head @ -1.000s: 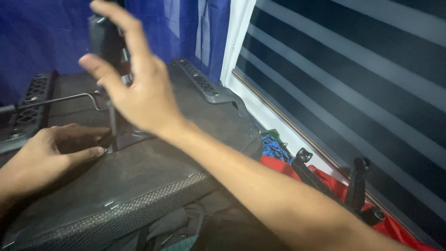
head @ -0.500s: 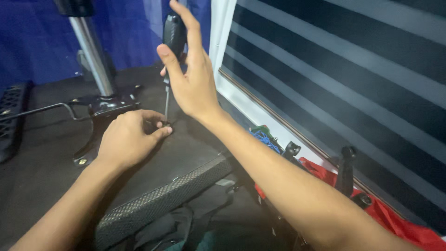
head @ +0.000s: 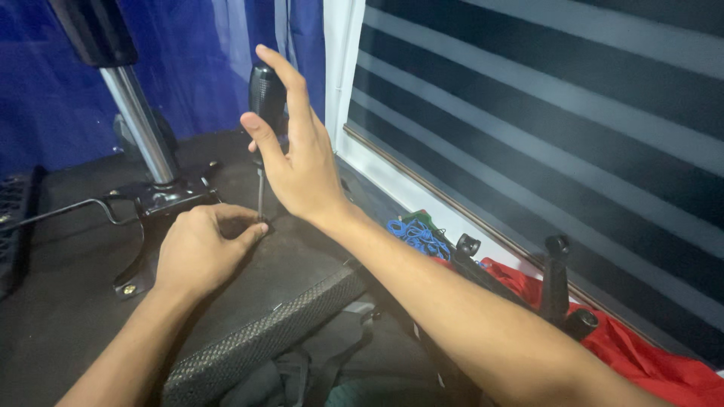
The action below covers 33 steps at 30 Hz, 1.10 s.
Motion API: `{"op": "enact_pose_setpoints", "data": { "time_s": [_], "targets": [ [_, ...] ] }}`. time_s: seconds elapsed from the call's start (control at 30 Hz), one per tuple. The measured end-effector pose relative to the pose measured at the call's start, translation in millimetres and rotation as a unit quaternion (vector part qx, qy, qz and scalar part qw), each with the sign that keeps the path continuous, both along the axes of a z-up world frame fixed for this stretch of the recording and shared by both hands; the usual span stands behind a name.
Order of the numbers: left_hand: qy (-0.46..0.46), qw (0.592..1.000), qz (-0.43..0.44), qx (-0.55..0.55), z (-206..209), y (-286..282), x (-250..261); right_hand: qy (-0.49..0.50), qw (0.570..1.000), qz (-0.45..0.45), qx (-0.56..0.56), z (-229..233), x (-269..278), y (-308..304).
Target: The person uses a screwdriver to tighten screws on a black metal frame and base of a chair. The person adjusts the chair's height mechanism and secures the base to the seat.
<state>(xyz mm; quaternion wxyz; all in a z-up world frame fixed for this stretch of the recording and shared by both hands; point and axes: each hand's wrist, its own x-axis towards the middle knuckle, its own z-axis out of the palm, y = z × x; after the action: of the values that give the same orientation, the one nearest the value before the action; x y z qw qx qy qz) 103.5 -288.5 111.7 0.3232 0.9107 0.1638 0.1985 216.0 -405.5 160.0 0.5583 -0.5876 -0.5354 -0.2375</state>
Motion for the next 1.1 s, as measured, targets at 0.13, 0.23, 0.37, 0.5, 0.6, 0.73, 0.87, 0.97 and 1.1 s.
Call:
{"op": "enact_pose_setpoints", "data": {
  "time_s": [0.13,0.23,0.37,0.5,0.6,0.73,0.87,0.97,1.1],
  "targets": [
    [-0.008,1.0,-0.004,-0.004,-2.1,0.9,0.5,0.024,0.999,-0.015,-0.033,1.2,-5.8,-0.3],
    [-0.007,1.0,-0.006,-0.008,-3.3,1.8,-0.1,-0.065,0.995,-0.055,-0.051,3.6,-7.8,-2.5],
    [-0.029,0.999,-0.022,0.0,-5.2,3.0,1.4,-0.101,0.991,-0.058,-0.065,3.8,-8.3,-2.0],
    [-0.045,0.999,-0.025,0.004,-7.9,2.6,2.9,-0.044,0.995,-0.089,-0.029,-8.5,-12.1,2.8],
    [-0.032,0.999,-0.022,0.009,-7.8,2.4,3.6,0.066,0.996,-0.06,-0.029,-24.7,-16.7,6.6],
    [-0.021,0.999,-0.018,0.027,-5.6,2.1,2.9,0.138,0.988,-0.021,-0.069,-45.9,-17.9,5.7],
    [-0.007,1.0,0.003,0.011,-3.6,0.9,1.1,0.177,0.979,0.014,-0.101,-55.8,-9.0,8.3],
    [0.011,1.0,0.018,-0.019,-3.4,1.8,0.1,0.195,0.976,0.032,-0.095,-61.1,-2.7,7.8],
    [-0.059,0.998,0.036,0.002,-4.0,3.3,-1.3,0.197,0.974,0.048,-0.104,-66.4,1.8,0.0]
  ]
}}
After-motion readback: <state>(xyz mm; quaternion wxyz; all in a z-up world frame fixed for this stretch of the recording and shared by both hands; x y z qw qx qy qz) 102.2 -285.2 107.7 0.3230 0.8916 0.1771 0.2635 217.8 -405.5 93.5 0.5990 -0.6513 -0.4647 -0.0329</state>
